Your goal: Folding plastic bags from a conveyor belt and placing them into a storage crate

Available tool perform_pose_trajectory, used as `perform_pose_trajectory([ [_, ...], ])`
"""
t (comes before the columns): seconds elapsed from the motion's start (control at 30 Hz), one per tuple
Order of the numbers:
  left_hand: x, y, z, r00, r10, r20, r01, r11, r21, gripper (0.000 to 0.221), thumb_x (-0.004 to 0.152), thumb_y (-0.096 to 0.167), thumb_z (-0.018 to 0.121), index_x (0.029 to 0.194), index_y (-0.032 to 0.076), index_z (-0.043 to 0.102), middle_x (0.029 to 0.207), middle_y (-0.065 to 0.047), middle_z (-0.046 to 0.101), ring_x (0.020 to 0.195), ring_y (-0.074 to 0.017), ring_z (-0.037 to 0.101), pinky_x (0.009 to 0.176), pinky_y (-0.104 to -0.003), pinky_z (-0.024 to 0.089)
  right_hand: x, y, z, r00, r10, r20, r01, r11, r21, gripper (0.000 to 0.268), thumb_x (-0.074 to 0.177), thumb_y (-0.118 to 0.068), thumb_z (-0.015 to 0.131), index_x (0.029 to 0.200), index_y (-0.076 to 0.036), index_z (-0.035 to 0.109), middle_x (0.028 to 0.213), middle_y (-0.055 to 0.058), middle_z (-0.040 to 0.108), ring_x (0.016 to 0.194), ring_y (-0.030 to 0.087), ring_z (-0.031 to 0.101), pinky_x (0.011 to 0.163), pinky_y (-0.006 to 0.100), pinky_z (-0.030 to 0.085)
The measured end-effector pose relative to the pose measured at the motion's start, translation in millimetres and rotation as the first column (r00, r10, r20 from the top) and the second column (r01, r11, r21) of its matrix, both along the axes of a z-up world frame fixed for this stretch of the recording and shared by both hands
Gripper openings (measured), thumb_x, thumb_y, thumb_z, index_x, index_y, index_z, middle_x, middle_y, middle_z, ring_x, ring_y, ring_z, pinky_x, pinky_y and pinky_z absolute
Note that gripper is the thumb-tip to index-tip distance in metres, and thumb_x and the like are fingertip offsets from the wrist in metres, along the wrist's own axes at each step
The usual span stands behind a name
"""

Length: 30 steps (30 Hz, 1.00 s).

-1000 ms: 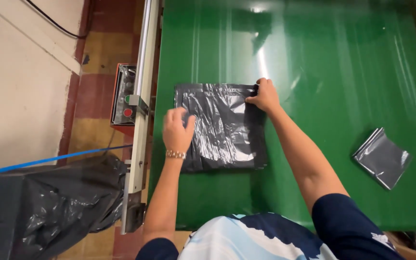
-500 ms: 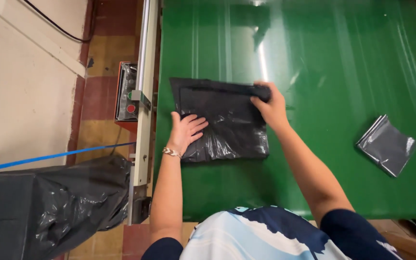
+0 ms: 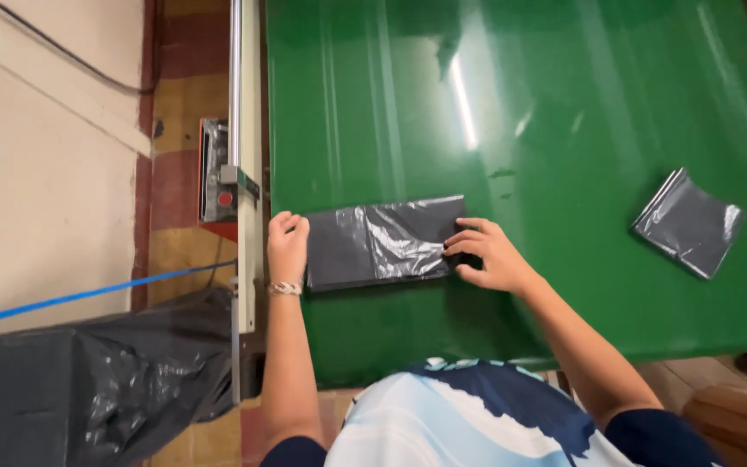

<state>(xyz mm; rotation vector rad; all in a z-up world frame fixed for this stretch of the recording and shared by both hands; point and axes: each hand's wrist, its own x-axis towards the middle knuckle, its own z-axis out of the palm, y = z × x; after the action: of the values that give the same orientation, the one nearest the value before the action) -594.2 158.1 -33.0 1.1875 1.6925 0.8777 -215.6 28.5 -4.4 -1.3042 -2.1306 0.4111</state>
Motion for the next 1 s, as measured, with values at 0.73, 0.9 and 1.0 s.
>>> perform_pose_trajectory([
  [0.73, 55.3, 31.2, -26.7, 0.334, 0.063, -0.94, 0.681, 0.673, 0.287, 0.041, 0.074, 0.042, 0.073, 0.112, 0.029, 0.064, 0.095, 0.006, 0.054, 0.098, -0.0219, 0.051, 0.077, -0.046, 0.048, -23.2, 80.8, -37.2, 0.745, -0.411, 0.526, 0.345, 0.911, 0.224, 0.072, 0.079, -0.035, 0.071, 0.145, -0.013, 0.049, 0.114, 0.004, 0.06, 0.11, 0.026, 0.055, 0.095, 0.045, 0.04],
  [0.9, 31.6, 58.6, -1.6, 0.372, -0.617, -0.693, 0.779, 0.614, -0.129, 0.024, 0.091, 0.049, 0.058, 0.108, 0.034, 0.068, 0.107, 0.008, 0.067, 0.11, -0.0206, 0.063, 0.091, -0.045, 0.052, 3.7, 101.0, -32.3, 0.908, -0.225, 0.354, 0.297, 0.941, -0.163, 0.023, 0.082, -0.037, 0.073, 0.098, -0.026, 0.06, 0.096, -0.004, 0.059, 0.095, 0.025, 0.066, 0.079, 0.043, 0.051],
  [1.0, 16.8, 47.8, 27.1, 0.551, -0.682, -0.481, 0.756, 0.652, -0.058, 0.024, 0.087, 0.045, 0.067, 0.109, 0.036, 0.07, 0.104, 0.009, 0.075, 0.108, -0.0193, 0.068, 0.092, -0.04, 0.054, 15.4, 99.4, -20.7, 0.899, -0.314, 0.305, 0.413, 0.839, -0.354, 0.016, 0.085, -0.045, 0.069, 0.097, -0.037, 0.062, 0.093, -0.01, 0.07, 0.096, 0.022, 0.07, 0.08, 0.041, 0.054],
])
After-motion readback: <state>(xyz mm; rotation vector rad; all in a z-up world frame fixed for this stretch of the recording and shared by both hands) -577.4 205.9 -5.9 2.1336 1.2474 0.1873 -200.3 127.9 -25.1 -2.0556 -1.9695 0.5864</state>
